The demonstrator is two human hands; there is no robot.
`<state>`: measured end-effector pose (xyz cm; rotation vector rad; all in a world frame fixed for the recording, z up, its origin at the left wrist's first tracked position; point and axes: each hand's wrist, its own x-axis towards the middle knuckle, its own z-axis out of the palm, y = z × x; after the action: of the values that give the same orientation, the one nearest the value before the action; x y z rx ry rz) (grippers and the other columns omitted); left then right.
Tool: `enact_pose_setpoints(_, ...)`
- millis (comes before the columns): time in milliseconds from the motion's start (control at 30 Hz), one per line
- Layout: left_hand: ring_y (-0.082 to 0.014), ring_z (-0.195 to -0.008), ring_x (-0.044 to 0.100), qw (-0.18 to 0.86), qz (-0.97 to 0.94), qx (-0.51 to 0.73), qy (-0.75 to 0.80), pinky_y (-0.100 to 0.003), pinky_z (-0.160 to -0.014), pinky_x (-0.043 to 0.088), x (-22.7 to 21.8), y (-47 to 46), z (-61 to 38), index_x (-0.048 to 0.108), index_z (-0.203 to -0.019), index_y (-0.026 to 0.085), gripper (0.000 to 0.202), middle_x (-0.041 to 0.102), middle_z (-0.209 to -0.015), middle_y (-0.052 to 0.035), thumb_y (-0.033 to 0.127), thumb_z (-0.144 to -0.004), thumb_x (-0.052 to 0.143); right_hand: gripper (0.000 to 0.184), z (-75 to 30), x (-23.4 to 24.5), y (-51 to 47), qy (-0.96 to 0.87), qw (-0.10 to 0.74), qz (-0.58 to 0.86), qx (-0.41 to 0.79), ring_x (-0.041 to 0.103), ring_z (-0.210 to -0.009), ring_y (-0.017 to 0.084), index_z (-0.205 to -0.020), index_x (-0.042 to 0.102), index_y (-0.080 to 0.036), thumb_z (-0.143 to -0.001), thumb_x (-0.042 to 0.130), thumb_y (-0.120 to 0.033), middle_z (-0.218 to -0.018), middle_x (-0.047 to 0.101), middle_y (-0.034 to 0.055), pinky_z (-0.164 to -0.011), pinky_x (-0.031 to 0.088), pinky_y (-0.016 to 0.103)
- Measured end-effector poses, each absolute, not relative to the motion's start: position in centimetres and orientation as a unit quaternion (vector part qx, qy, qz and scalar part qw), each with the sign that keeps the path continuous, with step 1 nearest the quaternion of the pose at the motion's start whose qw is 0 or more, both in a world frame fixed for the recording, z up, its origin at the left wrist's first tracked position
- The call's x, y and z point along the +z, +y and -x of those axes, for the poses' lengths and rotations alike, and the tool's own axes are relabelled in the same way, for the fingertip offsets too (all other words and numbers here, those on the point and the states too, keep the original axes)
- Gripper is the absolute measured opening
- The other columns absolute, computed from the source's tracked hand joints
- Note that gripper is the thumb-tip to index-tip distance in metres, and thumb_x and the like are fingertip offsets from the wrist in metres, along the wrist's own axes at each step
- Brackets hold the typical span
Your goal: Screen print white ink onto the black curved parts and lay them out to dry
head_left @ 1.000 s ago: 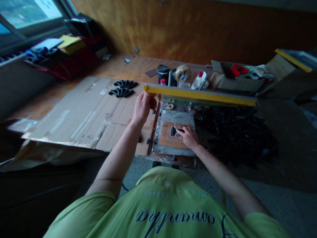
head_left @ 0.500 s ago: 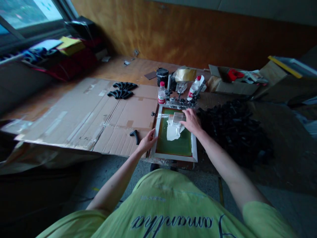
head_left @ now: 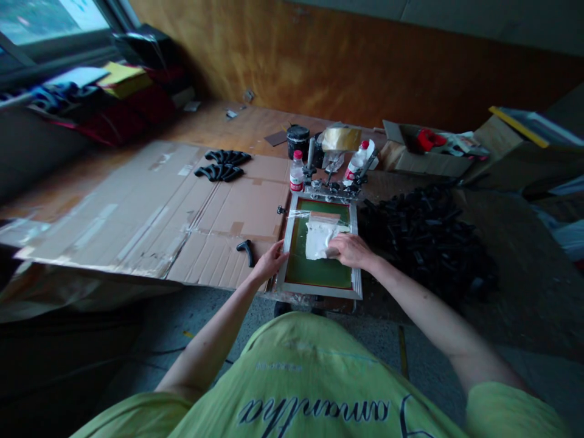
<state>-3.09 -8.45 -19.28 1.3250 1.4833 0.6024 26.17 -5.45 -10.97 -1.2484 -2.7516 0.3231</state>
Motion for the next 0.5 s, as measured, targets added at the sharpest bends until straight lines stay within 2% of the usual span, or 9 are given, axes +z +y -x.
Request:
enact_pose_setpoints(100,-0.0104,-0.055,0.053,0.507,-0.559,0.264,0.600,-0.019,-0.047,0.040,-19.1,-8.6,3.1,0.044,-0.147,0.019,0.067,0.063,-0.079,-0.0009,0.048,-0.088,0.055,0.018,-25.2,-11.5,-5.5,-0.882,0.094,0.458,0.066,0.060,-0.093,0.023,-0.091,0.071,-0.020,-0.084,0.057,-0.012,-0.092,0.071,0.0075,-0.080,0.044,0.033)
enact_pose_setpoints(200,-0.0101,-0.053,0.052,0.508,-0.556,0.275,0.598,-0.020,-0.047,0.040,-19.2,-8.7,3.1,0.044,-0.147,0.019,0.068,0.062,-0.076,0.0000,0.047,-0.086,0.057,0.026,-24.8,-12.7,-7.0,-0.891,0.109,0.435,0.072,0.060,-0.096,0.022,-0.099,0.071,-0.019,-0.085,0.053,-0.008,-0.100,0.071,0.0085,-0.085,0.044,0.033)
enact_pose_setpoints(333,-0.0097,-0.051,0.049,0.537,-0.531,0.285,0.591,-0.020,-0.046,0.038,-19.0,-8.7,3.1,0.042,-0.148,0.018,0.073,0.060,-0.072,0.0013,0.048,-0.084,0.059,0.013,-25.0,-12.3,-6.8,-0.880,0.119,0.445,0.113,0.063,-0.092,0.021,-0.097,0.072,-0.022,-0.087,0.063,-0.021,-0.094,0.072,0.0058,-0.082,0.047,0.032)
enact_pose_setpoints(367,-0.0097,-0.051,0.049,0.552,-0.523,0.291,0.581,-0.020,-0.045,0.037,-18.5,-8.7,3.1,0.040,-0.150,0.017,0.076,0.059,-0.071,0.0016,0.049,-0.083,0.060,0.015,-24.9,-11.8,-6.0,-0.865,0.133,0.469,0.115,0.064,-0.092,0.022,-0.101,0.071,-0.023,-0.086,0.067,-0.024,-0.095,0.072,0.0051,-0.081,0.048,0.031)
enact_pose_setpoints(433,-0.0098,-0.050,0.049,0.585,-0.504,0.303,0.558,-0.020,-0.044,0.037,-17.0,-8.7,3.3,0.035,-0.152,0.016,0.084,0.058,-0.068,0.0027,0.050,-0.080,0.063,0.033,-24.5,-10.3,-3.6,-0.830,0.167,0.521,0.110,0.064,-0.095,0.022,-0.116,0.067,-0.026,-0.083,0.072,-0.027,-0.105,0.072,0.0044,-0.081,0.049,0.032)
enact_pose_setpoints(500,-0.0094,-0.049,0.048,0.610,-0.489,0.311,0.541,-0.019,-0.044,0.037,-14.7,-8.7,3.6,0.038,-0.150,0.016,0.086,0.057,-0.064,0.0038,0.050,-0.077,0.068,0.053,-24.8,-8.7,-1.0,-0.801,0.196,0.557,0.102,0.065,-0.096,0.023,-0.133,0.058,-0.029,-0.082,0.073,-0.028,-0.112,0.071,0.0043,-0.081,0.049,0.033)
